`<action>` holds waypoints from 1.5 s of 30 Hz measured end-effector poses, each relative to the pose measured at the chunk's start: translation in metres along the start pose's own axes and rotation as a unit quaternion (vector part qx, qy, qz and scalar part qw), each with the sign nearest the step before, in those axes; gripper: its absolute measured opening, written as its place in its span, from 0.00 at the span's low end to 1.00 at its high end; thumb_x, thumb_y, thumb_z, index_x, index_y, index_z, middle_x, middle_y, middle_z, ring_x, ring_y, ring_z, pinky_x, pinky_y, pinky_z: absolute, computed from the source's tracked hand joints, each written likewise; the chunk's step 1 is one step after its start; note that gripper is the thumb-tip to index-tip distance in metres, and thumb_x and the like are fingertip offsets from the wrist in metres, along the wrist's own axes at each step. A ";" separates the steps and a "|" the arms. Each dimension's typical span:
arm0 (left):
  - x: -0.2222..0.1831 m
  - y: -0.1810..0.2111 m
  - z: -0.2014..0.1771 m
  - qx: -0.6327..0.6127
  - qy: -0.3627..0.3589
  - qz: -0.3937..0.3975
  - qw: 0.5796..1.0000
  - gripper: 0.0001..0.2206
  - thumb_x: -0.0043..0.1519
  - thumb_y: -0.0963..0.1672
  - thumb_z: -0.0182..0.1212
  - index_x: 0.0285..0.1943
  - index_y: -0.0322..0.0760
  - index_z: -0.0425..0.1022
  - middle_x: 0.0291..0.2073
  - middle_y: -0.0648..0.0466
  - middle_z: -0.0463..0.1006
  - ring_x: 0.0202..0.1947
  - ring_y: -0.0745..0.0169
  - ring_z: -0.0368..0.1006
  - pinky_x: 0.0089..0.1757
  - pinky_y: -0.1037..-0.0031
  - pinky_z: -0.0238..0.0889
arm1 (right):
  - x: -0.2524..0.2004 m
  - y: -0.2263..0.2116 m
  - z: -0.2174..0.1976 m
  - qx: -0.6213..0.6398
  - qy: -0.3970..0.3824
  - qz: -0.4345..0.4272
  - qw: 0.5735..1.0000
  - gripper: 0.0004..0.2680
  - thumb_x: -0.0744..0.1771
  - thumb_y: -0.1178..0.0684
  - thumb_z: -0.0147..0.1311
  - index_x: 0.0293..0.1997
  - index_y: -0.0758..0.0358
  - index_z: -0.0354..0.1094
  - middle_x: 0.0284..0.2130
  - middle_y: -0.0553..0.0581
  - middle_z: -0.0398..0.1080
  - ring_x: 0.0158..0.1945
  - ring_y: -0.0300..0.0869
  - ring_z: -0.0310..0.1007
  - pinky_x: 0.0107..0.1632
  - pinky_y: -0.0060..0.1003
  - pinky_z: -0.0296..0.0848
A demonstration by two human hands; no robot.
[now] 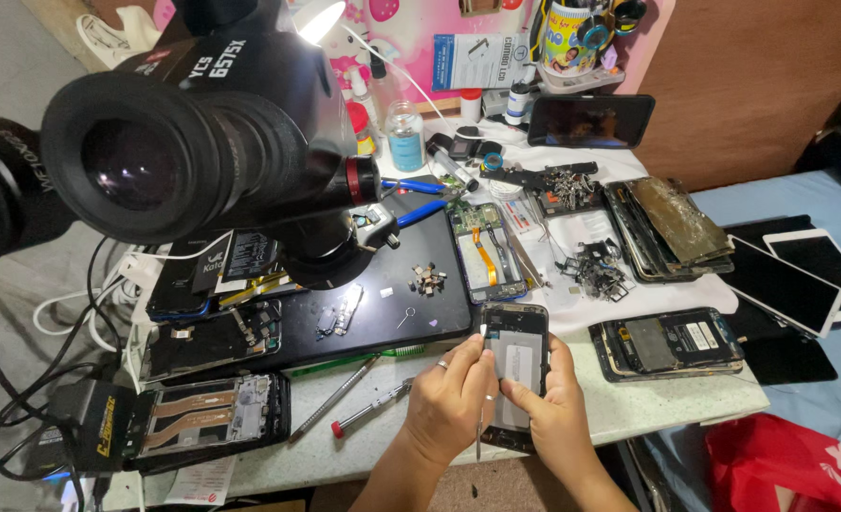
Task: The person uses a metal spudger to pry and separate the back cover of a disassembled smartphone. They repeatedly work along the edges and corners to loosen the casing, then switch to a small brush to clean dust from the interior. The phone remains open on the workbench throughout.
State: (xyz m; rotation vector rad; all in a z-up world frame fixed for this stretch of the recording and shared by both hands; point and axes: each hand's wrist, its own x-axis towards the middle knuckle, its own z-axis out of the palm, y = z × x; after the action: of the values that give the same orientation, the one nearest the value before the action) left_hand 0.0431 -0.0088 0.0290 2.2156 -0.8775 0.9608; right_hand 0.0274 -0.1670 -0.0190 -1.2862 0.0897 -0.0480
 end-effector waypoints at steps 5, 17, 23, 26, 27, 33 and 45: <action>0.000 0.001 0.001 -0.015 0.012 -0.004 1.000 0.04 0.57 0.36 0.64 0.36 0.26 0.73 0.40 0.35 0.80 0.30 0.47 0.79 0.29 0.69 0.72 | 0.001 0.002 0.001 -0.002 0.009 -0.031 0.999 0.25 0.62 0.67 0.53 0.67 0.66 0.51 0.51 0.61 0.72 0.53 0.43 0.74 0.54 0.37 0.72; -0.013 0.003 -0.006 -0.117 0.005 -0.088 0.989 0.06 0.53 0.36 0.64 0.34 0.30 0.71 0.31 0.43 0.78 0.26 0.45 0.77 0.29 0.66 0.70 | 0.007 0.010 0.003 -0.019 0.048 -0.046 0.998 0.22 0.62 0.67 0.55 0.63 0.66 0.55 0.48 0.60 0.73 0.49 0.41 0.76 0.52 0.36 0.74; -0.032 0.015 -0.015 -0.177 0.025 -0.154 0.972 0.07 0.51 0.35 0.63 0.36 0.30 0.72 0.31 0.43 0.78 0.29 0.44 0.78 0.32 0.66 0.71 | 0.006 0.010 0.004 -0.041 0.056 -0.061 0.996 0.23 0.62 0.66 0.55 0.64 0.66 0.54 0.49 0.59 0.73 0.51 0.41 0.75 0.53 0.36 0.73; -0.040 0.019 -0.015 -0.200 0.040 -0.202 0.958 0.06 0.53 0.35 0.64 0.37 0.30 0.73 0.31 0.43 0.80 0.29 0.46 0.79 0.31 0.67 0.71 | 0.005 0.010 0.004 -0.026 0.053 -0.057 0.997 0.23 0.63 0.66 0.55 0.65 0.66 0.53 0.49 0.60 0.73 0.51 0.41 0.75 0.53 0.36 0.73; -0.041 0.019 -0.015 -0.206 0.043 -0.220 0.952 0.06 0.53 0.35 0.65 0.37 0.30 0.74 0.30 0.44 0.80 0.28 0.46 0.80 0.31 0.68 0.71 | 0.005 0.009 0.005 -0.018 0.051 -0.054 0.997 0.23 0.63 0.66 0.54 0.66 0.65 0.52 0.49 0.60 0.73 0.51 0.41 0.75 0.53 0.36 0.73; -0.041 0.020 -0.021 -0.214 0.051 -0.147 0.964 0.08 0.54 0.35 0.65 0.40 0.31 0.73 0.37 0.42 0.81 0.34 0.45 0.81 0.36 0.68 0.74 | 0.005 0.005 0.009 -0.017 0.032 -0.092 0.995 0.24 0.63 0.67 0.54 0.67 0.66 0.51 0.52 0.59 0.70 0.54 0.41 0.73 0.57 0.36 0.72; -0.041 0.034 -0.004 -0.084 0.033 -0.145 0.985 0.10 0.51 0.36 0.66 0.40 0.28 0.74 0.34 0.41 0.80 0.31 0.41 0.78 0.34 0.63 0.72 | 0.007 0.020 0.001 -0.030 0.048 -0.111 0.992 0.24 0.64 0.66 0.54 0.66 0.68 0.48 0.52 0.61 0.69 0.54 0.42 0.73 0.56 0.37 0.72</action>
State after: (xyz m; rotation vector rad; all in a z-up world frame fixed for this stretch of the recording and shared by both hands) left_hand -0.0053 -0.0138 0.0071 2.0821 -0.5640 0.7868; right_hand 0.0339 -0.1607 -0.0377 -1.3499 0.0298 -0.3003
